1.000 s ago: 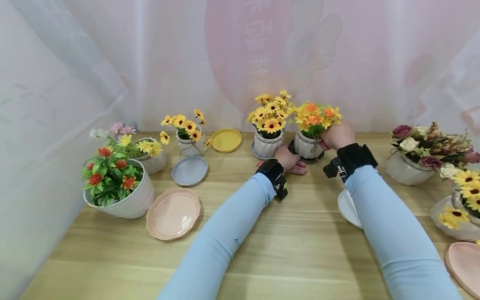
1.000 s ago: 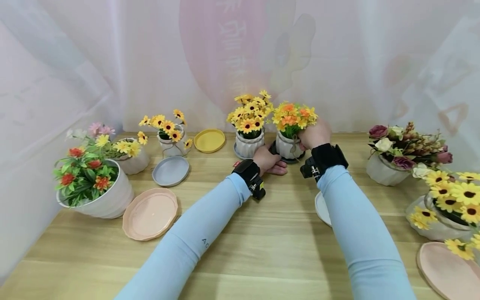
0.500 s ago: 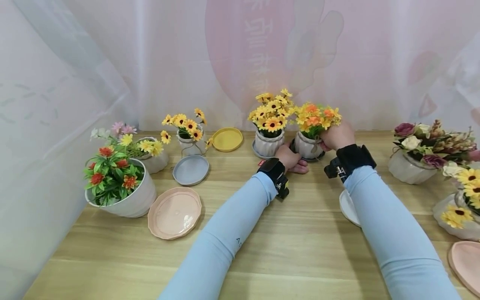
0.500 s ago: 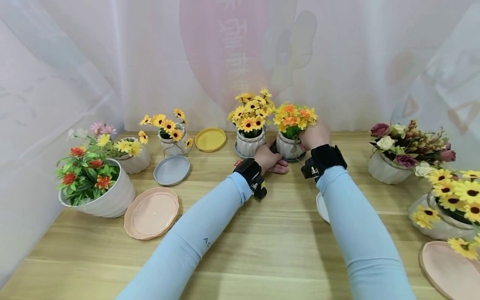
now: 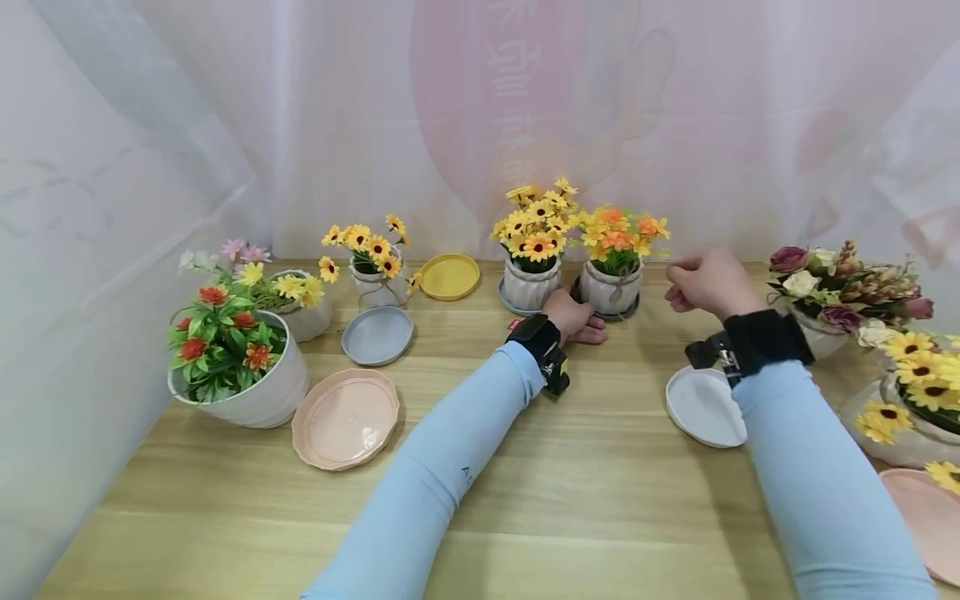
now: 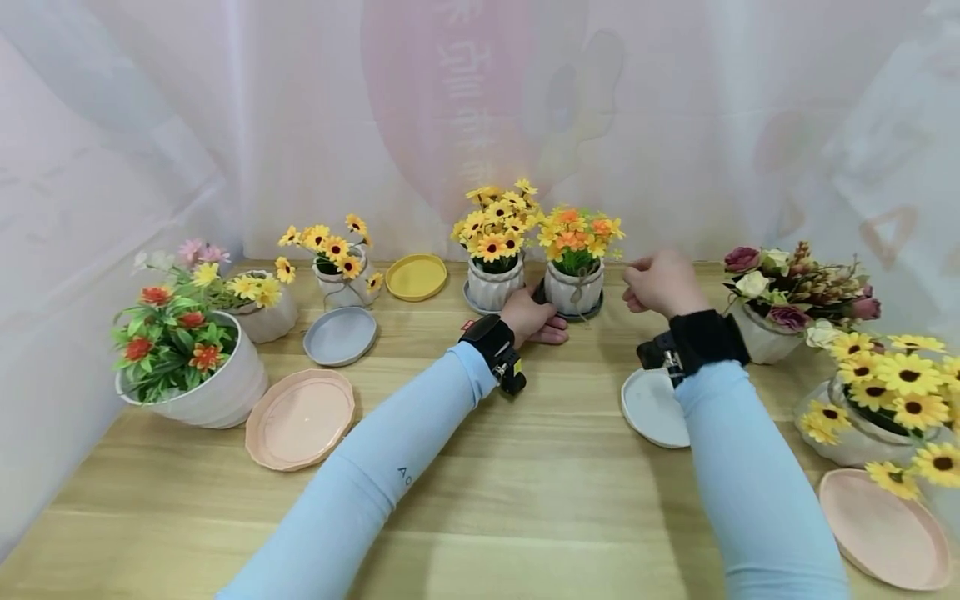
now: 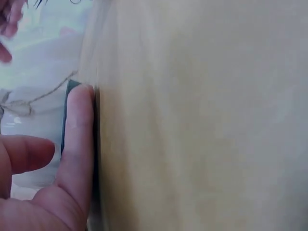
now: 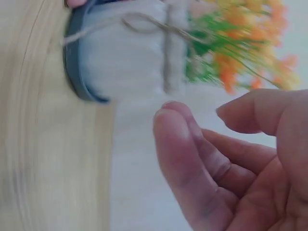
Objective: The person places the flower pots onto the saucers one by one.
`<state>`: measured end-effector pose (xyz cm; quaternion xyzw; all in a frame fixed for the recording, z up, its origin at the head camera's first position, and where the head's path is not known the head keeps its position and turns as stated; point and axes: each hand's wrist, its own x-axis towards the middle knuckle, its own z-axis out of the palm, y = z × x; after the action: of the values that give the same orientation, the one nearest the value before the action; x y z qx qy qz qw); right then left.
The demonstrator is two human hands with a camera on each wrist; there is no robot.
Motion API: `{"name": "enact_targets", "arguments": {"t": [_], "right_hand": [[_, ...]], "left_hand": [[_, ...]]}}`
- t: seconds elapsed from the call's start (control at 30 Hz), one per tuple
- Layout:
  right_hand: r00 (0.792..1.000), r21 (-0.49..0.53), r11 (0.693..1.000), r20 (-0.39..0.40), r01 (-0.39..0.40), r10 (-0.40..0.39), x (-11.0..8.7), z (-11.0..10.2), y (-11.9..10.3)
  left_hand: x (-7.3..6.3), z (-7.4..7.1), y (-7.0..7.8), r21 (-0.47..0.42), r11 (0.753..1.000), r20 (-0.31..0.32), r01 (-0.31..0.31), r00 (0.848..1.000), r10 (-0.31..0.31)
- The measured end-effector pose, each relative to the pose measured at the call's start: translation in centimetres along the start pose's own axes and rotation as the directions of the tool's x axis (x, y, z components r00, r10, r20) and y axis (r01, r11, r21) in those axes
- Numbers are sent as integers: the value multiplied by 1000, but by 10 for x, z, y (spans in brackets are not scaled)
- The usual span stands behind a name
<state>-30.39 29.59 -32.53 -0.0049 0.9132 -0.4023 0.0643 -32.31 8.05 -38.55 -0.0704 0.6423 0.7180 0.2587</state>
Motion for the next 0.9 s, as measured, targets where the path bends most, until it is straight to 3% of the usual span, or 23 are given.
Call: {"name": "enact_targets", "arguments": {"t": [0.27, 0.37, 0.47, 0.57, 0.7, 0.8, 0.9], "right_hand": [[1000, -150, 989, -17, 4, -6, -78, -16, 28], [1000, -212, 977, 0, 2, -2, -102, -13, 39], [999, -270, 962, 18, -30, 36, -120, -10, 48], [996, -291, 954, 15, -78, 86, -128, -5, 55], [995, -332, 938, -5, -100, 104, -132, 5, 66], [995, -394, 914, -25, -97, 95, -136, 9, 75], [995, -426, 899, -59, -98, 80, -141, 9, 80]], "left_hand": [[2, -3, -19, 119, 987, -5, -104, 994, 105], [-10, -2, -21, 180, 978, 51, -108, 994, 101], [-34, 1, -20, 225, 964, 156, -142, 982, 108], [-59, 4, -23, 259, 940, 247, -223, 956, 159], [-89, 10, -28, 277, 899, 353, -340, 906, 234], [-110, 14, -30, 319, 842, 411, -435, 864, 291], [-125, 18, -30, 372, 785, 430, -496, 841, 328]]}}
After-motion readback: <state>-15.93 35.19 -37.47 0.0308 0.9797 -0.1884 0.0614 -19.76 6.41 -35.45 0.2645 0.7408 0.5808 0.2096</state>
